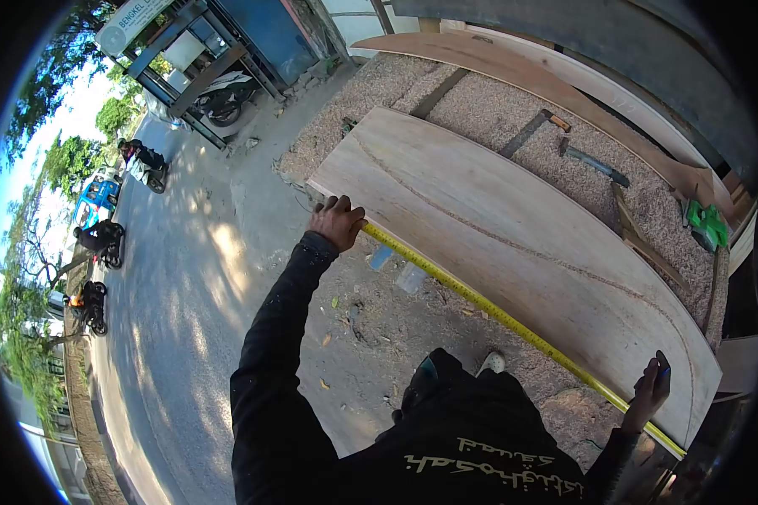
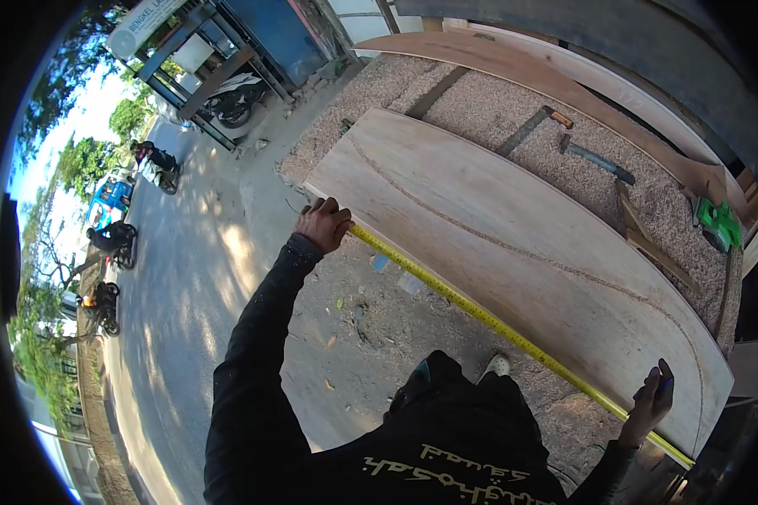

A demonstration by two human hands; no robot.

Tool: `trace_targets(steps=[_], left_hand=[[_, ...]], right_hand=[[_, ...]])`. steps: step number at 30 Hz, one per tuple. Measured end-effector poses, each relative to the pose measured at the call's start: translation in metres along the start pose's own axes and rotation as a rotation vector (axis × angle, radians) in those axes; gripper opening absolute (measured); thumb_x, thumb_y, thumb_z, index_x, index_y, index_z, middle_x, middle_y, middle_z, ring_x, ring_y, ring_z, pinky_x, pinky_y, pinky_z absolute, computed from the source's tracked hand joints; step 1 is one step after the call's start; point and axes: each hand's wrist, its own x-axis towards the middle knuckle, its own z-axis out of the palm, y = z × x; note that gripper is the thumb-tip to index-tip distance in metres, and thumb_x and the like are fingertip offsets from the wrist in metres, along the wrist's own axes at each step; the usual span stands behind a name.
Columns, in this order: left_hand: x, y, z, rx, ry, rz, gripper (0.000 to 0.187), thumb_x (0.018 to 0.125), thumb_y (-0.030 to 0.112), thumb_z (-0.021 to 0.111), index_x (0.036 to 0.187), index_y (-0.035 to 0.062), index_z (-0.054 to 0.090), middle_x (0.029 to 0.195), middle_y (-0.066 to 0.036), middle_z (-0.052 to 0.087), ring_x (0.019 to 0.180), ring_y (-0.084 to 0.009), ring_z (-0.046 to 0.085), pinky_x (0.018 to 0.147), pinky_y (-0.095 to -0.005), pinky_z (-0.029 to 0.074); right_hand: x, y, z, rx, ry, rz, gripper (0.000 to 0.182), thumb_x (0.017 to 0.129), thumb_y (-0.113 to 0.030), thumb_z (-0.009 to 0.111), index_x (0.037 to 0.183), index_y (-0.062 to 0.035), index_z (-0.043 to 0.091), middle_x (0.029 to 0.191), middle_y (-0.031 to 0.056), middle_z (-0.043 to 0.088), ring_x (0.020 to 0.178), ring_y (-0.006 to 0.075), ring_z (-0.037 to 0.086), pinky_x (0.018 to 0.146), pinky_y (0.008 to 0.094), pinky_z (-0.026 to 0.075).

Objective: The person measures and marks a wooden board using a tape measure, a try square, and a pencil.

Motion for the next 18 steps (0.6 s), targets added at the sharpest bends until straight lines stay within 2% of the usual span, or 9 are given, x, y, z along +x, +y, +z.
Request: trace_targets(steps=[3, 8, 14, 18], left_hand=[[0.004, -0.044, -0.001, 0.008, 0.033, -0.015, 0.017, 0.095, 0.035, 0.070, 0.102, 0.0191, 0.073, 0.099, -0.007, 0.061, 0.102, -0.0302, 0.064, 0.085, -0.0536, 0.053], [0.018, -0.134, 0.013, 0.032, 0.012, -0.012, 0.016, 0.095, 0.035, 0.071, 0.102, 0.0202, 0.073, 0.099, -0.005, 0.061, 0.103, -0.0294, 0.064, 0.085, -0.0524, 0.053], [0.051, -0.245, 0.049, -0.013, -0.034, 0.002, 0.016, 0.094, 0.033, 0.071, 0.103, 0.0208, 0.075, 0.101, -0.006, 0.064, 0.106, -0.0306, 0.066, 0.086, -0.0548, 0.054], [0.078, -0.282, 0.064, -0.086, -0.121, 0.040, 0.015, 0.093, 0.032, 0.071, 0.103, 0.0212, 0.076, 0.101, -0.007, 0.066, 0.104, -0.0334, 0.067, 0.085, -0.0560, 0.056]], right_hand=[[0.008, -0.022, 0.030, -0.049, -0.043, -0.077, 0.033, 0.107, -0.025, 0.064, 0.131, -0.0023, 0.070, 0.076, -0.0051, 0.049, 0.056, 0.0019, 0.039, 0.049, 0.0222, 0.033], [0.002, -0.027, 0.067, -0.069, 0.007, -0.030, 0.033, 0.108, -0.025, 0.064, 0.132, -0.0030, 0.070, 0.075, -0.0063, 0.047, 0.057, 0.0015, 0.037, 0.049, 0.0226, 0.030], [-0.094, -0.082, 0.152, 0.004, 0.124, 0.126, 0.032, 0.108, -0.022, 0.063, 0.133, -0.0029, 0.069, 0.070, -0.0081, 0.043, 0.058, 0.0013, 0.036, 0.050, 0.0226, 0.029], [-0.156, -0.104, 0.203, -0.075, 0.127, 0.179, 0.030, 0.108, -0.021, 0.064, 0.131, -0.0030, 0.070, 0.073, -0.0071, 0.047, 0.058, 0.0013, 0.038, 0.049, 0.0218, 0.031]])
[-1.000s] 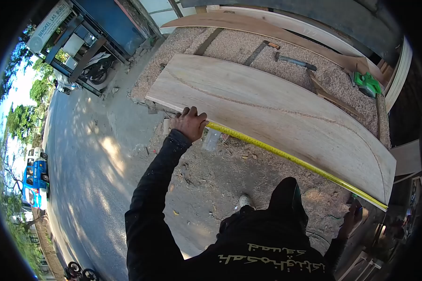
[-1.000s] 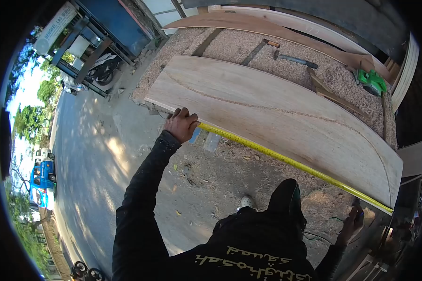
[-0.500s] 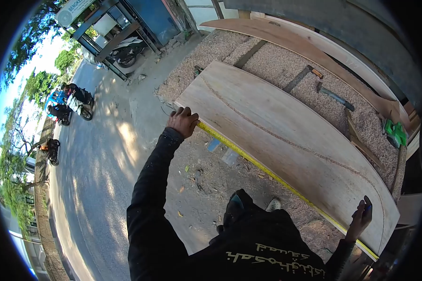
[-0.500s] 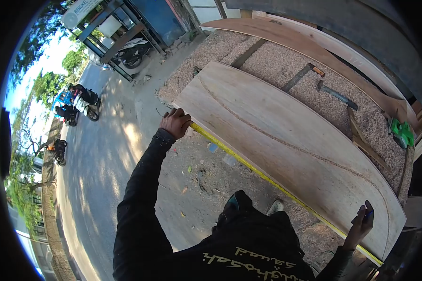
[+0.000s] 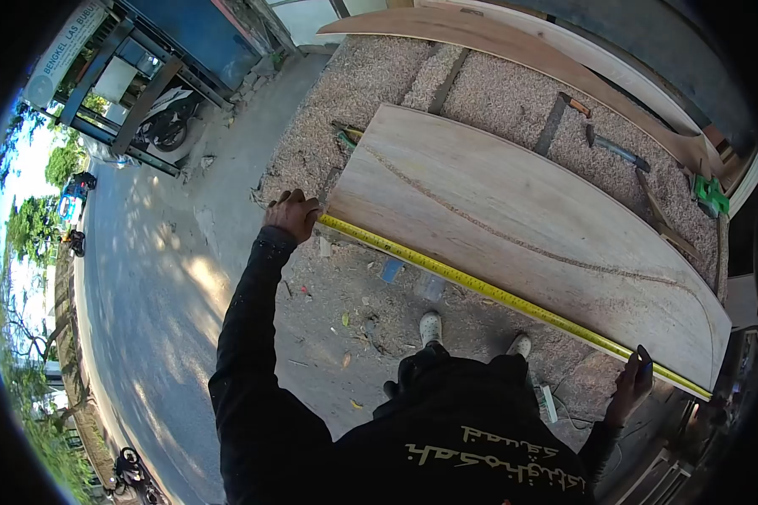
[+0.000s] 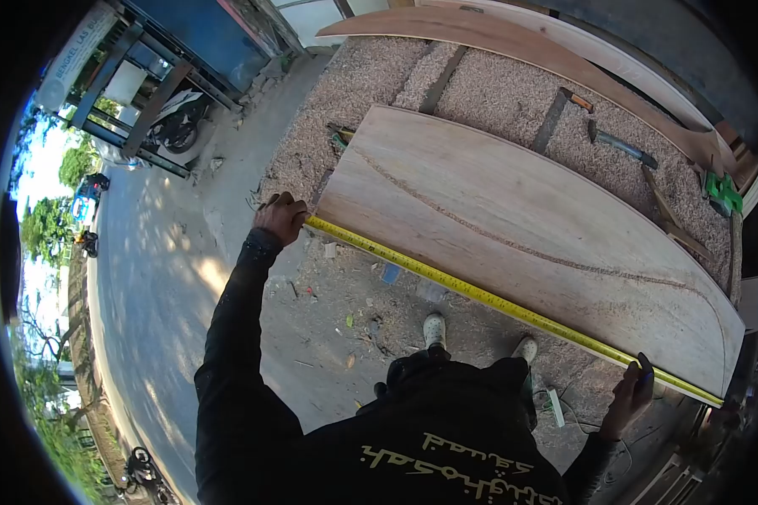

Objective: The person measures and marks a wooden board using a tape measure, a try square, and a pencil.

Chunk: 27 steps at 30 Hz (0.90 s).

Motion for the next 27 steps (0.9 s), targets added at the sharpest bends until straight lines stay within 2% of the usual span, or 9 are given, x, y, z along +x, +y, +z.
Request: trace_targets(steps=[5, 12, 14, 17, 19, 21, 22, 25, 27], left_hand=[[0.021, -0.018, 0.018, -0.026, -0.102, 0.066, 0.018, 0.090, 0.032, 0.072, 0.104, 0.0210, 0.076, 0.103, -0.010, 0.068, 0.106, -0.0351, 0.069, 0.085, -0.0543, 0.058], [0.041, -0.031, 0.019, -0.143, -0.240, 0.112, 0.017, 0.087, 0.030, 0.071, 0.100, 0.0188, 0.077, 0.102, -0.013, 0.072, 0.098, -0.0373, 0.072, 0.085, -0.0534, 0.058], [0.044, -0.033, 0.023, -0.155, -0.262, 0.158, 0.018, 0.087, 0.031, 0.071, 0.099, 0.0180, 0.076, 0.101, -0.013, 0.072, 0.098, -0.0369, 0.072, 0.084, -0.0525, 0.058], [0.050, -0.034, 0.024, -0.160, -0.273, 0.183, 0.018, 0.085, 0.031, 0.070, 0.096, 0.0170, 0.077, 0.097, -0.014, 0.074, 0.096, -0.0371, 0.072, 0.084, -0.0516, 0.059], [0.054, -0.035, 0.025, -0.132, -0.295, 0.195, 0.018, 0.083, 0.026, 0.074, 0.094, 0.0130, 0.078, 0.092, -0.016, 0.074, 0.090, -0.0378, 0.072, 0.080, -0.0504, 0.058], [0.057, -0.035, 0.026, -0.142, -0.313, 0.180, 0.018, 0.083, 0.027, 0.074, 0.094, 0.0134, 0.078, 0.092, -0.016, 0.075, 0.091, -0.0371, 0.073, 0.081, -0.0500, 0.058], [0.057, -0.035, 0.025, -0.147, -0.334, 0.169, 0.018, 0.083, 0.027, 0.074, 0.094, 0.0138, 0.078, 0.093, -0.015, 0.075, 0.091, -0.0365, 0.073, 0.081, -0.0496, 0.059], [0.056, -0.028, 0.013, -0.113, -0.345, 0.143, 0.018, 0.082, 0.026, 0.073, 0.095, 0.0142, 0.079, 0.093, -0.014, 0.076, 0.091, -0.0370, 0.073, 0.082, -0.0490, 0.059], [0.055, -0.037, 0.016, -0.125, -0.325, 0.171, 0.018, 0.083, 0.025, 0.073, 0.096, 0.0146, 0.079, 0.093, -0.014, 0.076, 0.090, -0.0371, 0.073, 0.082, -0.0489, 0.059]], right_hand=[[-0.054, -0.030, 0.025, -0.031, 0.029, 0.037, 0.030, 0.107, -0.022, 0.064, 0.130, -0.0026, 0.071, 0.076, -0.0060, 0.049, 0.058, 0.0014, 0.039, 0.050, 0.0219, 0.033], [-0.073, -0.036, 0.041, -0.054, 0.032, 0.051, 0.031, 0.106, -0.023, 0.065, 0.127, -0.0016, 0.071, 0.075, -0.0048, 0.054, 0.057, 0.0023, 0.043, 0.049, 0.0220, 0.035], [-0.080, -0.020, 0.048, -0.134, -0.079, 0.077, 0.032, 0.105, -0.025, 0.067, 0.127, -0.0015, 0.071, 0.075, -0.0042, 0.055, 0.056, 0.0027, 0.045, 0.049, 0.0221, 0.036], [-0.095, 0.054, 0.052, -0.339, -0.220, 0.135, 0.027, 0.100, -0.020, 0.070, 0.118, -0.0001, 0.074, 0.072, 0.0010, 0.060, 0.055, 0.0079, 0.049, 0.050, 0.0305, 0.042], [-0.119, 0.129, 0.048, -0.411, -0.344, 0.165, 0.025, 0.094, -0.015, 0.072, 0.113, 0.0006, 0.074, 0.074, 0.0089, 0.067, 0.055, 0.0167, 0.056, 0.053, 0.0356, 0.046], [-0.153, 0.178, 0.046, -0.602, -0.426, -0.233, 0.025, 0.090, -0.014, 0.072, 0.109, 0.0010, 0.074, 0.077, 0.0159, 0.071, 0.061, 0.0264, 0.064, 0.059, 0.0390, 0.050], [-0.169, 0.185, 0.044, -0.654, -0.479, -0.013, 0.020, 0.089, -0.014, 0.071, 0.104, -0.0016, 0.075, 0.079, 0.0171, 0.072, 0.066, 0.0289, 0.066, 0.062, 0.0410, 0.051], [-0.214, 0.251, 0.014, -0.811, -0.675, -0.317, 0.010, 0.089, -0.016, 0.068, 0.088, -0.0086, 0.076, 0.081, 0.0186, 0.073, 0.074, 0.0312, 0.070, 0.071, 0.0467, 0.055], [-0.243, 0.346, -0.016, -0.755, -0.678, 0.114, 0.010, 0.088, -0.016, 0.067, 0.081, -0.0102, 0.071, 0.076, 0.0171, 0.069, 0.071, 0.0303, 0.069, 0.070, 0.0489, 0.054]])
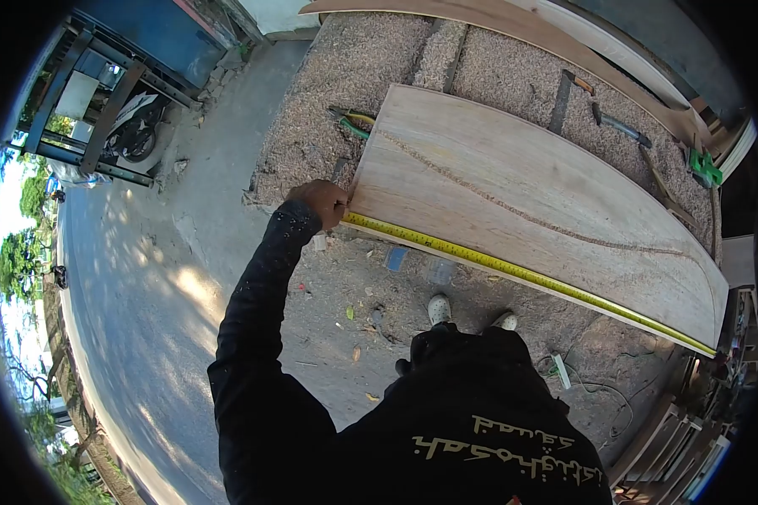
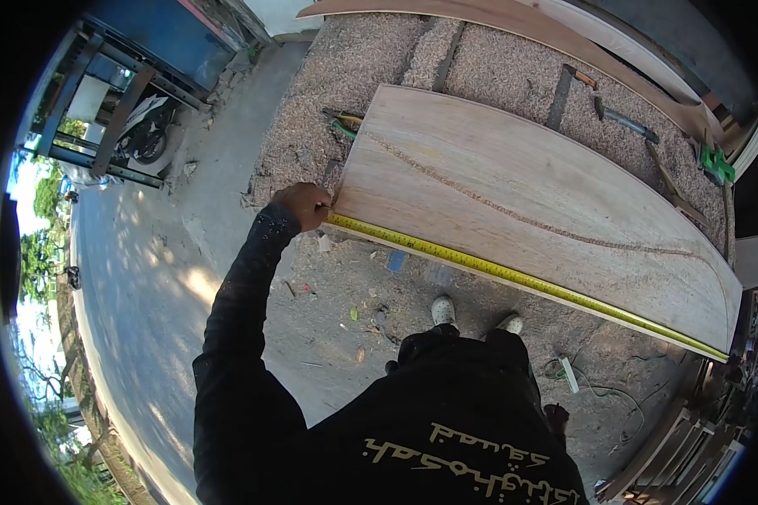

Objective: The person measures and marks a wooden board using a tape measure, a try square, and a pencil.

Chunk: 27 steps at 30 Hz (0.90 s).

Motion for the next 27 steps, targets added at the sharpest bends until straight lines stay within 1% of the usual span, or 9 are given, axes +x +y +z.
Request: trace_targets(steps=[1, 4, 5, 7, 8, 10, 14, 25, 27], left_hand=[[0.002, -0.004, 0.003, -0.008, 0.017, 0.037, 0.017, 0.083, 0.024, 0.072, 0.096, 0.0150, 0.079, 0.092, -0.014, 0.075, 0.090, -0.0372, 0.073, 0.081, -0.0488, 0.060], [0.006, -0.022, 0.011, -0.026, 0.060, 0.109, 0.017, 0.084, 0.022, 0.071, 0.096, 0.0146, 0.079, 0.090, -0.014, 0.075, 0.089, -0.0372, 0.073, 0.081, -0.0486, 0.060], [0.007, -0.024, 0.013, -0.026, 0.058, 0.111, 0.017, 0.084, 0.022, 0.071, 0.096, 0.0146, 0.079, 0.090, -0.014, 0.075, 0.089, -0.0372, 0.073, 0.081, -0.0486, 0.060], [0.006, -0.025, 0.010, -0.034, 0.043, 0.118, 0.015, 0.084, 0.021, 0.070, 0.095, 0.0129, 0.078, 0.088, -0.015, 0.074, 0.088, -0.0373, 0.073, 0.080, -0.0484, 0.059], [0.007, -0.024, 0.007, -0.035, 0.043, 0.117, 0.015, 0.084, 0.021, 0.070, 0.095, 0.0129, 0.078, 0.088, -0.015, 0.074, 0.088, -0.0373, 0.073, 0.080, -0.0484, 0.059], [0.009, -0.021, 0.001, -0.040, -0.041, 0.095, 0.015, 0.084, 0.020, 0.070, 0.093, 0.0111, 0.078, 0.086, -0.016, 0.074, 0.086, -0.0377, 0.073, 0.079, -0.0483, 0.059], [0.008, -0.027, 0.006, -0.034, -0.005, 0.132, 0.014, 0.084, 0.020, 0.071, 0.093, 0.0106, 0.077, 0.086, -0.016, 0.074, 0.085, -0.0378, 0.073, 0.078, -0.0483, 0.059], [0.003, -0.019, 0.000, -0.028, -0.051, 0.069, 0.018, 0.086, 0.024, 0.070, 0.095, 0.0126, 0.079, 0.089, -0.015, 0.075, 0.088, -0.0373, 0.073, 0.081, -0.0493, 0.059], [0.004, -0.018, -0.001, -0.029, -0.064, 0.053, 0.019, 0.086, 0.026, 0.070, 0.097, 0.0133, 0.079, 0.090, -0.015, 0.075, 0.089, -0.0372, 0.073, 0.081, -0.0493, 0.059]], right_hand=[[-0.004, 0.024, 0.020, 0.077, -0.048, 0.175, 0.011, 0.087, -0.016, 0.067, 0.077, -0.0110, 0.069, 0.074, 0.0163, 0.068, 0.070, 0.0299, 0.068, 0.070, 0.0499, 0.054], [-0.022, 0.056, 0.028, -0.345, 0.047, -0.214, 0.018, 0.087, -0.018, 0.066, 0.072, -0.0092, 0.062, 0.067, 0.0101, 0.062, 0.060, 0.0243, 0.064, 0.058, 0.0468, 0.051], [-0.020, 0.051, 0.028, -0.044, -0.007, 0.041, 0.018, 0.088, -0.019, 0.066, 0.073, -0.0095, 0.062, 0.067, 0.0079, 0.061, 0.058, 0.0219, 0.062, 0.054, 0.0444, 0.049], [-0.024, -0.012, -0.002, 0.642, 0.153, 0.568, 0.018, 0.089, -0.021, 0.065, 0.075, -0.0100, 0.061, 0.066, 0.0035, 0.058, 0.053, 0.0173, 0.059, 0.046, 0.0395, 0.043], [-0.020, -0.047, -0.025, 0.655, 0.167, 0.649, 0.017, 0.090, -0.021, 0.065, 0.077, -0.0101, 0.063, 0.067, 0.0032, 0.059, 0.052, 0.0165, 0.058, 0.045, 0.0381, 0.042], [-0.007, -0.097, -0.062, 0.578, 0.113, 0.676, 0.015, 0.091, -0.022, 0.065, 0.082, -0.0103, 0.065, 0.068, 0.0026, 0.060, 0.050, 0.0149, 0.057, 0.042, 0.0351, 0.040], [0.012, -0.156, -0.096, 0.558, 0.107, 0.659, 0.015, 0.092, -0.025, 0.065, 0.089, -0.0103, 0.069, 0.069, 0.0017, 0.061, 0.047, 0.0125, 0.055, 0.039, 0.0306, 0.038], [0.011, -0.177, -0.093, 0.529, 0.078, 0.453, 0.020, 0.093, -0.028, 0.068, 0.092, -0.0083, 0.071, 0.068, 0.0025, 0.063, 0.048, 0.0132, 0.060, 0.040, 0.0301, 0.040], [0.006, -0.163, -0.085, 0.553, 0.075, 0.529, 0.019, 0.093, -0.028, 0.067, 0.090, -0.0088, 0.070, 0.068, 0.0024, 0.063, 0.048, 0.0133, 0.059, 0.040, 0.0304, 0.039]])
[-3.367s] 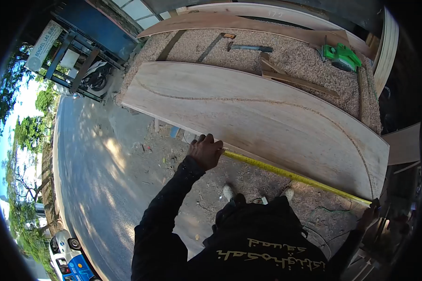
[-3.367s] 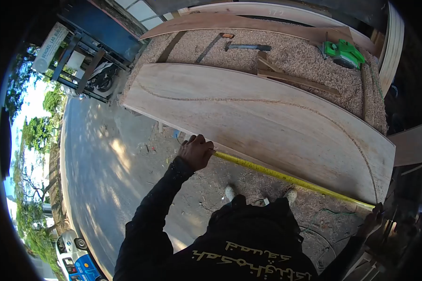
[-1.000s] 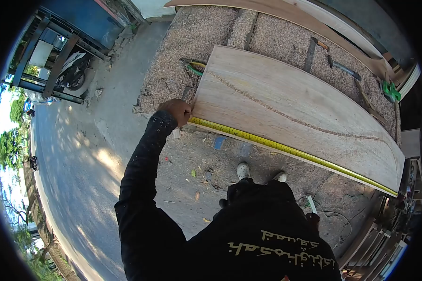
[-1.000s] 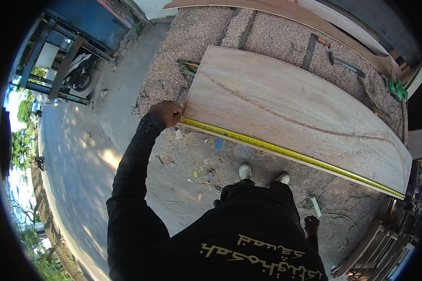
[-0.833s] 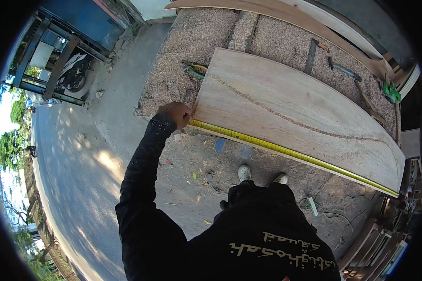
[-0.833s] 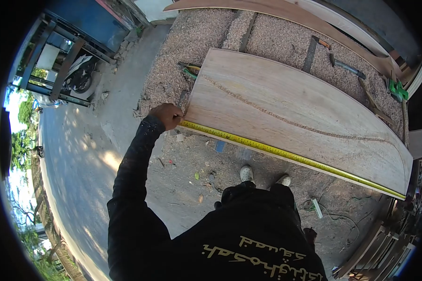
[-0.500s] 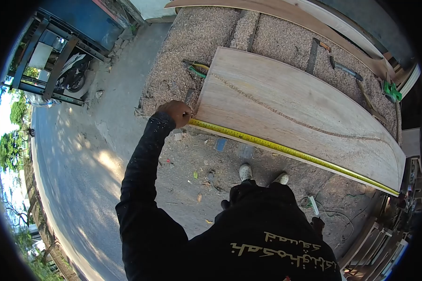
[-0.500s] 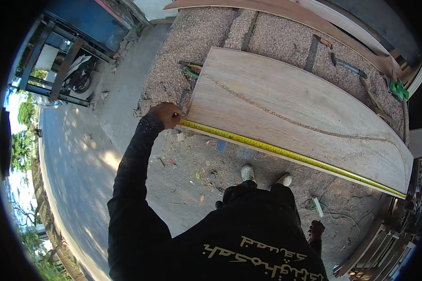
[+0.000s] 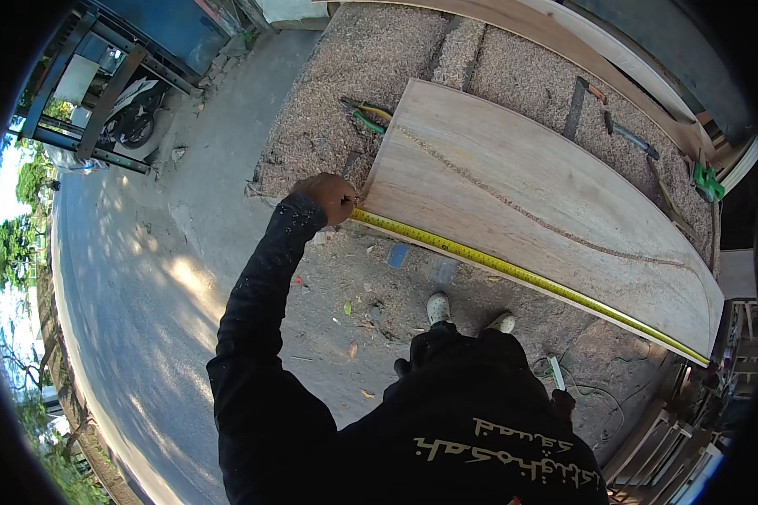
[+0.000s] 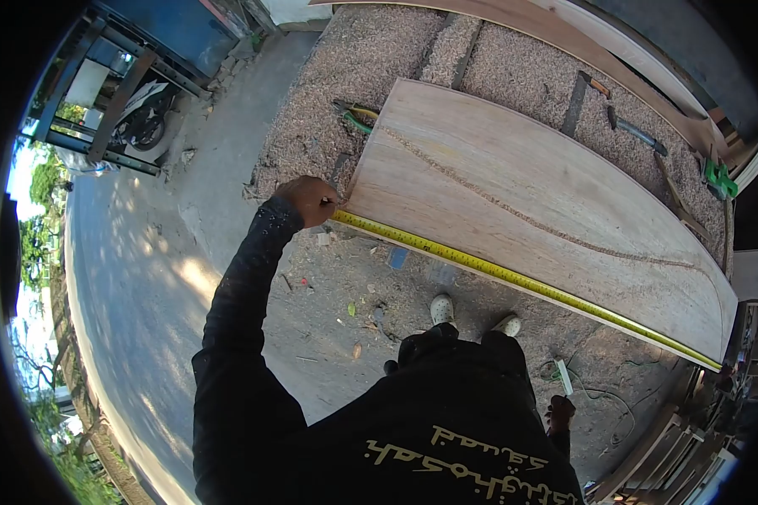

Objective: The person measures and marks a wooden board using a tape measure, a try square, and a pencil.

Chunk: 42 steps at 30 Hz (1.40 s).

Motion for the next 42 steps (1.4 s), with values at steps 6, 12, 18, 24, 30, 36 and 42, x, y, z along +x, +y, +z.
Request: trace_targets(steps=[6, 12, 18, 24, 30, 36, 42], left_hand=[[0.000, 0.002, -0.001, 0.017, -0.058, -0.059, 0.022, 0.088, 0.031, 0.071, 0.099, 0.0149, 0.080, 0.093, -0.014, 0.076, 0.092, -0.0366, 0.074, 0.084, -0.0492, 0.060], [-0.002, 0.009, -0.007, 0.030, -0.057, -0.066, 0.023, 0.088, 0.033, 0.072, 0.098, 0.0151, 0.081, 0.093, -0.013, 0.076, 0.093, -0.0363, 0.074, 0.085, -0.0501, 0.059], [0.000, 0.009, -0.003, 0.051, -0.039, -0.068, 0.024, 0.087, 0.034, 0.072, 0.098, 0.0148, 0.081, 0.095, -0.013, 0.077, 0.093, -0.0358, 0.074, 0.086, -0.0492, 0.060], [0.000, 0.006, 0.001, -0.041, 0.023, 0.014, 0.023, 0.085, 0.030, 0.078, 0.095, 0.0095, 0.080, 0.089, -0.015, 0.076, 0.086, -0.0366, 0.074, 0.079, -0.0462, 0.059], [-0.001, 0.011, -0.005, -0.082, 0.034, 0.042, 0.022, 0.083, 0.029, 0.076, 0.087, 0.0078, 0.079, 0.085, -0.017, 0.074, 0.083, -0.0367, 0.073, 0.075, -0.0480, 0.058], [0.006, 0.005, 0.004, -0.096, 0.043, 0.081, 0.020, 0.083, 0.026, 0.077, 0.087, 0.0060, 0.079, 0.080, -0.019, 0.073, 0.075, -0.0370, 0.073, 0.072, -0.0455, 0.058], [0.006, 0.007, 0.003, -0.076, 0.036, 0.053, 0.023, 0.083, 0.027, 0.077, 0.086, 0.0045, 0.078, 0.077, -0.020, 0.072, 0.074, -0.0355, 0.074, 0.070, -0.0437, 0.057]], right_hand=[[0.020, 0.050, 0.000, 0.029, 0.002, 0.146, 0.019, 0.093, -0.026, 0.067, 0.083, -0.0101, 0.066, 0.067, 0.0011, 0.062, 0.048, 0.0138, 0.059, 0.038, 0.0310, 0.037], [0.012, 0.027, 0.004, 0.019, 0.050, 0.145, 0.018, 0.093, -0.026, 0.067, 0.087, -0.0098, 0.070, 0.069, 0.0018, 0.064, 0.048, 0.0136, 0.059, 0.039, 0.0312, 0.038], [0.005, -0.005, 0.007, -0.057, 0.008, -0.043, 0.021, 0.093, -0.029, 0.069, 0.097, -0.0094, 0.074, 0.071, 0.0019, 0.066, 0.048, 0.0137, 0.061, 0.039, 0.0307, 0.041], [-0.002, 0.004, 0.021, 0.095, 0.050, 0.057, 0.025, 0.095, -0.032, 0.068, 0.097, -0.0088, 0.074, 0.071, 0.0033, 0.068, 0.049, 0.0129, 0.062, 0.040, 0.0299, 0.044], [-0.007, 0.040, 0.036, 0.165, 0.053, 0.031, 0.025, 0.094, -0.032, 0.071, 0.099, -0.0076, 0.073, 0.074, 0.0058, 0.070, 0.051, 0.0144, 0.064, 0.041, 0.0298, 0.047], [-0.005, 0.074, 0.058, 0.212, 0.045, 0.162, 0.024, 0.091, -0.028, 0.072, 0.087, -0.0049, 0.076, 0.068, 0.0043, 0.069, 0.056, 0.0155, 0.066, 0.047, 0.0331, 0.051], [-0.031, -0.045, 0.020, 0.613, 0.113, -0.172, 0.052, 0.105, -0.048, 0.062, 0.095, 0.0014, 0.076, 0.072, 0.0064, 0.069, 0.064, 0.0180, 0.068, 0.059, 0.0311, 0.052]])
